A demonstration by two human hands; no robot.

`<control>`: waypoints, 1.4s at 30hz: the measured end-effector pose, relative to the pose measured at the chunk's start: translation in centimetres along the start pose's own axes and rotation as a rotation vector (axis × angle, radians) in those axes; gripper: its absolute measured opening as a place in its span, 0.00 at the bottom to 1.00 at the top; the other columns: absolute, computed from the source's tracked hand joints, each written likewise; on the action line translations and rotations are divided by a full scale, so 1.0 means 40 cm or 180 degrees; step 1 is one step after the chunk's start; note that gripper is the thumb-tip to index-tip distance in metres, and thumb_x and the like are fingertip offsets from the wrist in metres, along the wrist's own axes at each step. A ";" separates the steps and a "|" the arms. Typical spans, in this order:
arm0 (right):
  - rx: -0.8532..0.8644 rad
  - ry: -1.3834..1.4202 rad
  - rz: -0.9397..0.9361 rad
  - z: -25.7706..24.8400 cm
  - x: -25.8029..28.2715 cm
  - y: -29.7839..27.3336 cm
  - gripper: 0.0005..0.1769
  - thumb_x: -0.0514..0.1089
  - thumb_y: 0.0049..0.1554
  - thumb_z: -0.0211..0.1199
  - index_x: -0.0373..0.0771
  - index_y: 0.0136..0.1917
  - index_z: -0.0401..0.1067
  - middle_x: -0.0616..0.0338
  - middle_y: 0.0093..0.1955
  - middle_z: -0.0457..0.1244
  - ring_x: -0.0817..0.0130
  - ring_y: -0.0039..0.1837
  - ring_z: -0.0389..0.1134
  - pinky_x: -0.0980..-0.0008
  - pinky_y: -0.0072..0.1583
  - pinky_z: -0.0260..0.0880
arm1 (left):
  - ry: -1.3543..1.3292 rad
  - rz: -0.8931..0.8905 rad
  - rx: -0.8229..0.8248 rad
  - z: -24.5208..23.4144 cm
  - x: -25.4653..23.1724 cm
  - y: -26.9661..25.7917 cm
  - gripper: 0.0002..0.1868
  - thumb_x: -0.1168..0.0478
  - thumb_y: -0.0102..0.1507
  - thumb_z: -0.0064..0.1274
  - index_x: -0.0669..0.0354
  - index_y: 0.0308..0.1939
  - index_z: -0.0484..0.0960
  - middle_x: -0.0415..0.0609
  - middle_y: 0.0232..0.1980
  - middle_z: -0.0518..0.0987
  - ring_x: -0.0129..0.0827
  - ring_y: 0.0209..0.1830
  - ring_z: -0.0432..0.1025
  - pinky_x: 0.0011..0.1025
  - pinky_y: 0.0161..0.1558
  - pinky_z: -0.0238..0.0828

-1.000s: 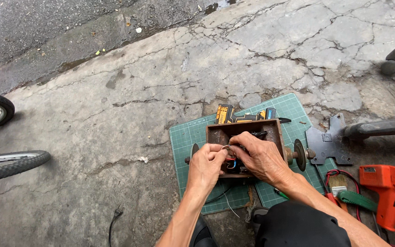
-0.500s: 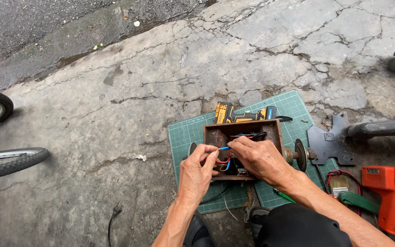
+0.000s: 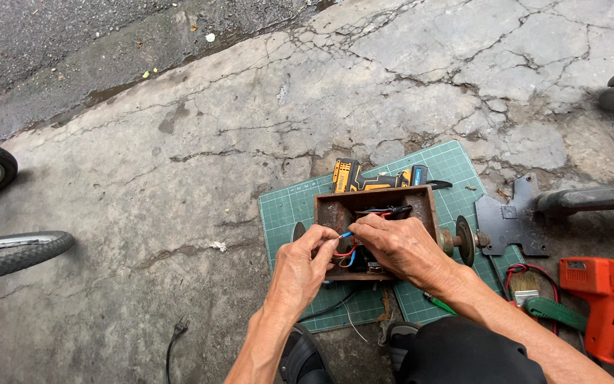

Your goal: The person sits on the ground and works on a small wooden box containing electronic components. They use pliers to strip and twist wires, then wrap connections with blue electrical tape. The task involves repeated handling of wires and components inside the box.

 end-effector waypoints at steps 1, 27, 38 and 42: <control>0.0000 -0.0005 0.0000 -0.001 -0.001 0.000 0.13 0.36 0.66 0.62 0.48 0.63 0.71 0.64 0.54 0.68 0.59 0.43 0.72 0.54 0.31 0.62 | -0.0003 0.0004 0.0000 -0.001 0.000 0.001 0.05 0.56 0.74 0.55 0.44 0.43 0.85 0.35 0.30 0.84 0.23 0.27 0.72 0.27 0.36 0.69; 0.0014 0.0025 0.1109 0.013 -0.018 0.016 0.03 0.45 0.64 0.63 0.51 0.46 0.73 0.61 0.44 0.66 0.41 0.44 0.76 0.42 0.43 0.77 | 0.2283 0.0336 0.0433 0.096 -0.010 0.153 0.07 0.49 0.64 0.64 0.42 0.35 0.89 0.44 0.34 0.87 0.51 0.44 0.85 0.51 0.48 0.83; -0.0029 0.0245 0.1452 0.038 -0.050 0.005 0.08 0.45 0.65 0.61 0.48 0.42 0.73 0.53 0.44 0.67 0.34 0.48 0.74 0.33 0.44 0.72 | 0.2391 -0.0396 0.1263 0.107 -0.024 0.267 0.11 0.49 0.62 0.59 0.41 0.38 0.96 0.48 0.39 0.91 0.54 0.54 0.86 0.50 0.57 0.82; -0.0060 0.0102 0.1461 0.052 -0.062 0.001 0.08 0.46 0.66 0.61 0.48 0.43 0.73 0.52 0.44 0.67 0.33 0.47 0.74 0.33 0.45 0.73 | 0.0443 -0.1334 0.1632 0.099 0.024 0.228 0.09 0.58 0.67 0.65 0.59 0.42 0.95 0.53 0.31 0.90 0.35 0.26 0.86 0.31 0.36 0.87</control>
Point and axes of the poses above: each hand's wrist, its own y-axis towards the middle knuckle, its own z-axis out of the palm, x = y × z, the point moved 7 cm from there along y, towards the middle knuckle
